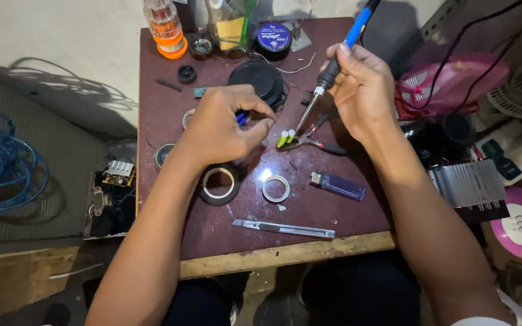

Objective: Soldering wires to small electronic components on a repair bench.

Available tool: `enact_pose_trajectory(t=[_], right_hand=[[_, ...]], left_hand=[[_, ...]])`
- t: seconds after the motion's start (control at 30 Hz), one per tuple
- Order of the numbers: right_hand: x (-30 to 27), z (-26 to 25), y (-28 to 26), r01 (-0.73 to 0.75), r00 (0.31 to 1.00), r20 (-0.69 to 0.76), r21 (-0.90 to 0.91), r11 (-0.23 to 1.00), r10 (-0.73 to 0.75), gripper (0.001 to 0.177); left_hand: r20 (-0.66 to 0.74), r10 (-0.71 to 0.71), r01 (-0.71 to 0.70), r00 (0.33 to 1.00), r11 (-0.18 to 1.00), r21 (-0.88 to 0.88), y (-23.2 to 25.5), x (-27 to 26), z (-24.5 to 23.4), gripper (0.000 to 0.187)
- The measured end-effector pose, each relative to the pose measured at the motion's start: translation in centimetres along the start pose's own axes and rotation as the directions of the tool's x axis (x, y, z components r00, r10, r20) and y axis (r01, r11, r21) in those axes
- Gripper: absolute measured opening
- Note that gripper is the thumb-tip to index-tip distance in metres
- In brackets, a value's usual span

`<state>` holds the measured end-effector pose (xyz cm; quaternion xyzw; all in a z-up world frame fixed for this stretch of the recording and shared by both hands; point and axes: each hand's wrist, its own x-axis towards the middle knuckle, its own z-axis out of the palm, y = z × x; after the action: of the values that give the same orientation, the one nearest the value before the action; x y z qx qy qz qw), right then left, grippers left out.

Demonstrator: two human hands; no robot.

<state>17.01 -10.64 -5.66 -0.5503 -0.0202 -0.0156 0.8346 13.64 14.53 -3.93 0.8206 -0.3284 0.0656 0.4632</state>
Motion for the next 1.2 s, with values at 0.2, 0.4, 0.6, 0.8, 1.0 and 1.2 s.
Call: enact_pose_trajectory(t=[0.2,0.4,0.6,0.8,1.0,1.2], right_hand=[[-0.11,0.14,-0.37,-0.009,1.0,0.002,-0.025,1.0,0.009,0.014],[-0.42,0.64,-0.29,-0.01,1.0,0.026,-0.058,0.998,0.011,0.013],[-0.19,0.48,0.17,0.005,1.0,0.019,-0.053,0.999,-0.004,0.011],[-0.35,0.81,0.12,-0.011,1.0,0.011,-0.049,0.999,0.011,0.011],[-0.11,0.59,0.35,-0.018,1.0,0.0,-0.062,0.998,0.018,0.013],[-0.21,0.85,0.28,-0.013,1.0,-0.007,-0.064,0.998,0.012,0.013]], left_hand=[[0.008,0.031,-0.031,0.999,0.999,0.008,-0.31,-0.01,0.1,0.012],[0.031,0.025,-0.025,0.999,1.0,0.0,-0.23,0.05,0.44,0.011],[0.027,0.028,-0.029,0.999,0.999,0.014,-0.42,0.08,0.51,0.012],[0.027,0.023,-0.023,0.999,1.0,0.007,-0.41,0.12,0.45,0.012],[0.016,0.047,-0.047,0.999,0.999,-0.006,-0.98,0.07,0.7,0.015],[0.021,0.024,-0.024,0.999,1.0,0.007,-0.86,0.03,0.69,0.015]])
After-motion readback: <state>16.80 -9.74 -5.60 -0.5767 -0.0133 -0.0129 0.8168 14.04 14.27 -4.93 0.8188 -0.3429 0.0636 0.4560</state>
